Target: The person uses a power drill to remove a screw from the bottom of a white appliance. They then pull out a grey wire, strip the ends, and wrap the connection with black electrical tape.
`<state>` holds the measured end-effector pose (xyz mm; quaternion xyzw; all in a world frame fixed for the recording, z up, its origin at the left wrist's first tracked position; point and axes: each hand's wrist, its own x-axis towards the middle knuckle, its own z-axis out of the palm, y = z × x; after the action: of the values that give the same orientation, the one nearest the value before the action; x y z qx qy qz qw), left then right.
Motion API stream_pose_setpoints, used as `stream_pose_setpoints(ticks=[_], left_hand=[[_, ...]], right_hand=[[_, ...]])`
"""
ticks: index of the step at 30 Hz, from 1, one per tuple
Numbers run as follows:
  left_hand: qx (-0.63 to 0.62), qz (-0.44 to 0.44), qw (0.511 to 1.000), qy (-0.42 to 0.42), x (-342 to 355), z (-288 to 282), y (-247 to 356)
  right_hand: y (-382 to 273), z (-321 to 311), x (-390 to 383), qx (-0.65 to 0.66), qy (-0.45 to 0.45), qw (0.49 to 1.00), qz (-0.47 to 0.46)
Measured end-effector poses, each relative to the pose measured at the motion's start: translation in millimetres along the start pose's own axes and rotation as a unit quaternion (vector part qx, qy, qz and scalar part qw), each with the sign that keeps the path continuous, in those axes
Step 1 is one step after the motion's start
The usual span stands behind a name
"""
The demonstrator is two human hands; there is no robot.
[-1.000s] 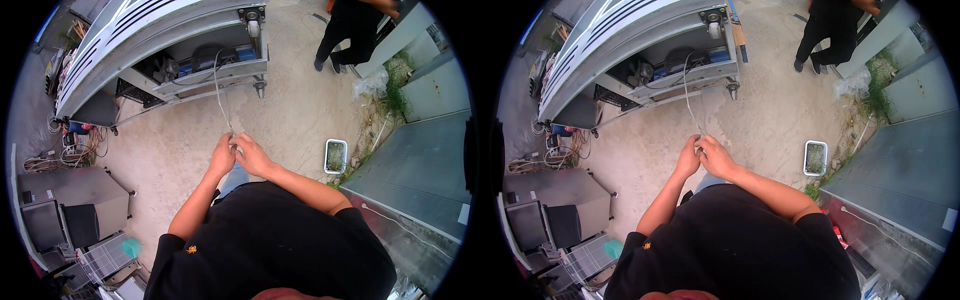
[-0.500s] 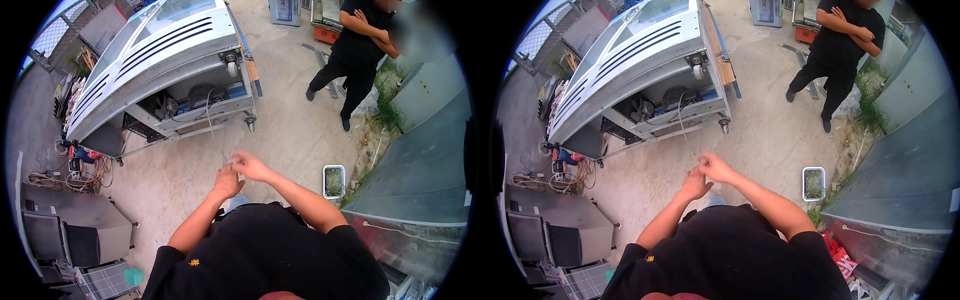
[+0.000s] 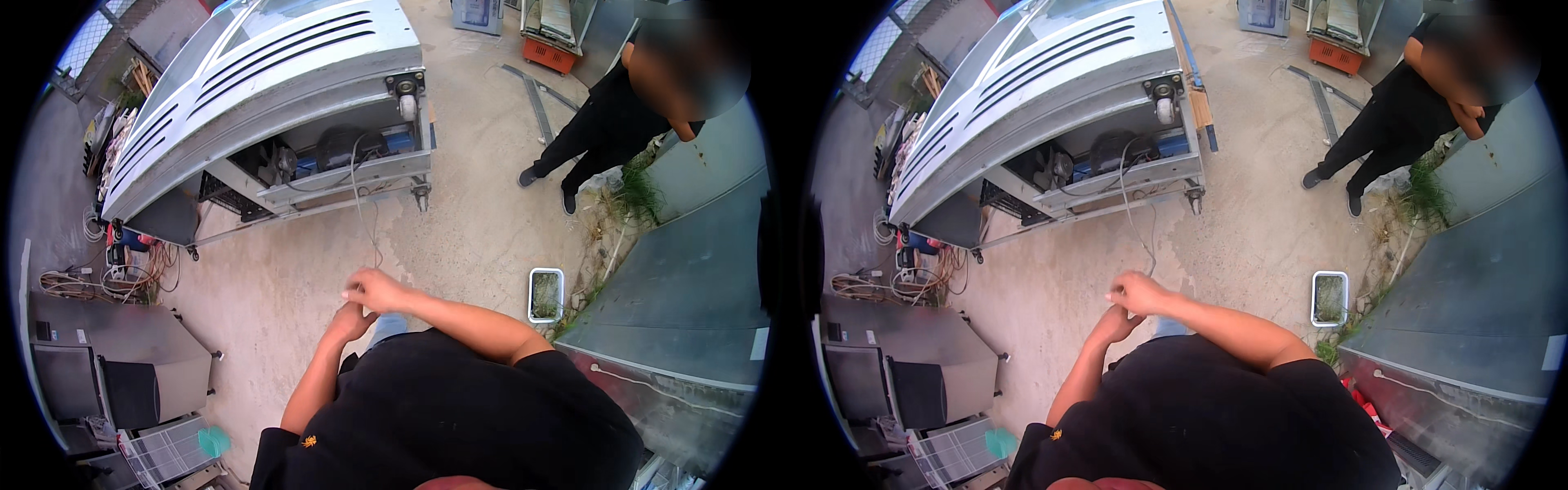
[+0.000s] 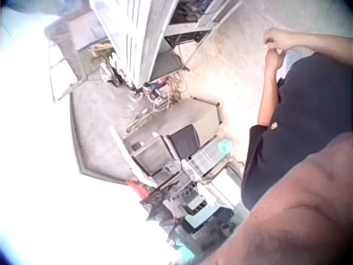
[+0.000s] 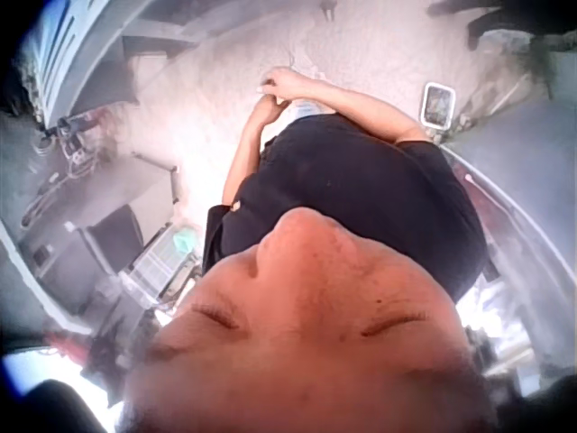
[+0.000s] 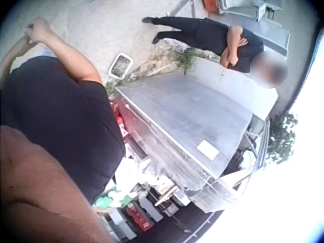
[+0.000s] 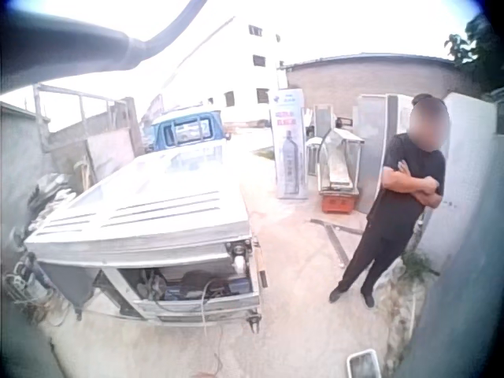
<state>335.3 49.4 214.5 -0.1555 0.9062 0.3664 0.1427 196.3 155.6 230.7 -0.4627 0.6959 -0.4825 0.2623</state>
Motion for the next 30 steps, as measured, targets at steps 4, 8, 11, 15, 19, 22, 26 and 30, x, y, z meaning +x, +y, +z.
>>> stream_pose_setpoints(ticks=[4,8,11,15,19,22,26,30], left_hand=[[0.157,-0.078,0.980,-0.089,14,-16,34],[0.226,-0.051,0.971,-0.053,20,-12,35],[0.246,-0.075,0.964,-0.067,29,1,15],[0.289,-0.057,0.951,-0.095,28,14,-3],[0.279,-0.073,0.948,-0.136,49,4,1],[0.267,-0.085,0.951,-0.131,55,0,0],[0.325,-0.079,0.933,-0.135,47,0,-8],[0.264,-0.078,0.948,-0.156,44,-6,8]], right_hand=[[4,28,-2,-0.046,-0.070,0.992,0.089],[-8,12,0,-0.069,-0.042,0.989,0.128],[-3,21,-6,-0.075,-0.009,0.983,0.167],[9,30,-9,-0.011,-0.029,0.985,0.172],[16,20,6,0.022,-0.024,0.979,0.202],[30,31,7,-0.010,0.027,0.987,0.159],[17,22,8,0.073,-0.098,0.967,0.222],[12,20,12,0.019,-0.082,0.976,0.200]])
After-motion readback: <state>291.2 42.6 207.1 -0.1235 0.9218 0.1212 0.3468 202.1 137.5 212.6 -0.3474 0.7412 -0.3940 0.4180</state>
